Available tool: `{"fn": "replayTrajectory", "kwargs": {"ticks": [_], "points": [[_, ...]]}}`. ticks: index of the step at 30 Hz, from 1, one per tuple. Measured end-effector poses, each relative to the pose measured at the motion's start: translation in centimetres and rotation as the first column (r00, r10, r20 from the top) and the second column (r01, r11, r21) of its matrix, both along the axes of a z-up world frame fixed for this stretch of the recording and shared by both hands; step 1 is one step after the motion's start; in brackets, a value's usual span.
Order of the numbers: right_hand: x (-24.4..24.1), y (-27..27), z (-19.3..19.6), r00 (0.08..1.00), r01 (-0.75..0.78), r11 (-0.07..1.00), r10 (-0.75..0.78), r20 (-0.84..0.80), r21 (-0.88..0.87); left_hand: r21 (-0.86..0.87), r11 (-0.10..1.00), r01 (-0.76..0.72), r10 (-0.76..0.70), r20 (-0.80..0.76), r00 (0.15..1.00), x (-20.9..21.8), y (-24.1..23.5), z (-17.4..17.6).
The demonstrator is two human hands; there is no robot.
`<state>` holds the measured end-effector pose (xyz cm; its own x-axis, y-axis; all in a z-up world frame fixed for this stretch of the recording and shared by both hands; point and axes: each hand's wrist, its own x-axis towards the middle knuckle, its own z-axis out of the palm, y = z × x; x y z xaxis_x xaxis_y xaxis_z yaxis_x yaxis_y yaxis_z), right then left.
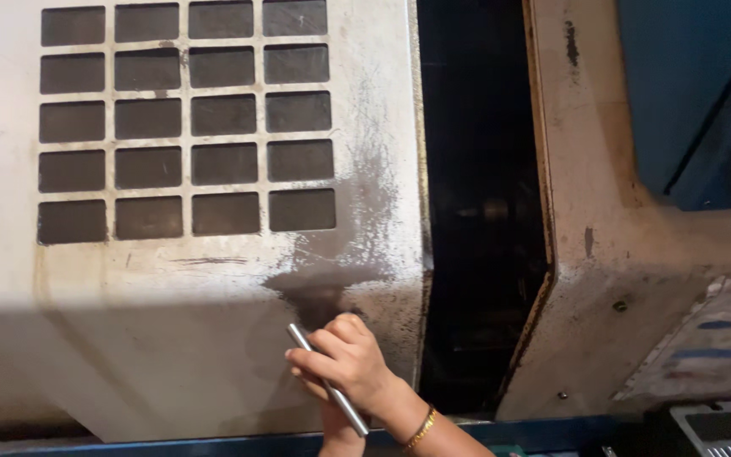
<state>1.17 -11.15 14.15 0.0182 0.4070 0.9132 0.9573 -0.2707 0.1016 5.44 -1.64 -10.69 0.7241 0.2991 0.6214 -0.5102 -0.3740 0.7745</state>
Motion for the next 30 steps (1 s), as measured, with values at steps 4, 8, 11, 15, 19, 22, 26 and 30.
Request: {"fn": "replayTrajectory", "kwargs": {"ticks": [4,8,11,15,19,22,26,30], "points": [[0.2,-0.9,0.0,0.999,-0.026,0.998,0.024,-0.029,-0.054,-0.575,0.661,0.482,-0.358,0.324,0.876,-0.9,-1.4,2.9],[-0.2,-1.0,0.1,0.998,-0.032,0.999,0.031,-0.061,-0.014,-0.624,0.601,0.499,-0.344,0.361,0.867,-1.8,-2.0,5.9],[-0.4,-1.1,0.2,0.997,-0.065,0.998,0.064,-0.035,-0.018,-0.440,0.872,0.216,-0.170,0.143,0.975,-2.6,-1.8,7.9],[0.4,-4.0,0.6,0.918,-0.372,0.927,0.363,-0.158,-0.036,0.277,0.833,-0.479,0.428,0.225,0.875,-4.5,-2.1,9.7],[1.0,-9.7,2.0,0.832,-0.473,0.881,0.448,-0.326,0.006,0.444,0.421,-0.791,0.675,0.430,0.600,-5.7,-3.4,10.9],[2.1,-15.7,3.2,0.882,-0.377,0.925,0.374,-0.287,0.048,0.368,0.479,-0.797,0.670,0.433,0.603,-6.1,-4.3,11.7],[4.0,-21.1,6.3,0.932,-0.145,0.981,0.178,-0.316,0.125,0.378,0.584,-0.718,0.618,0.367,0.695,-8.4,-6.2,15.8],[9.3,-23.0,5.5,0.784,-0.228,0.941,0.329,-0.527,0.249,0.434,0.598,-0.674,0.523,0.427,0.738,-7.7,-6.7,21.0]]}}
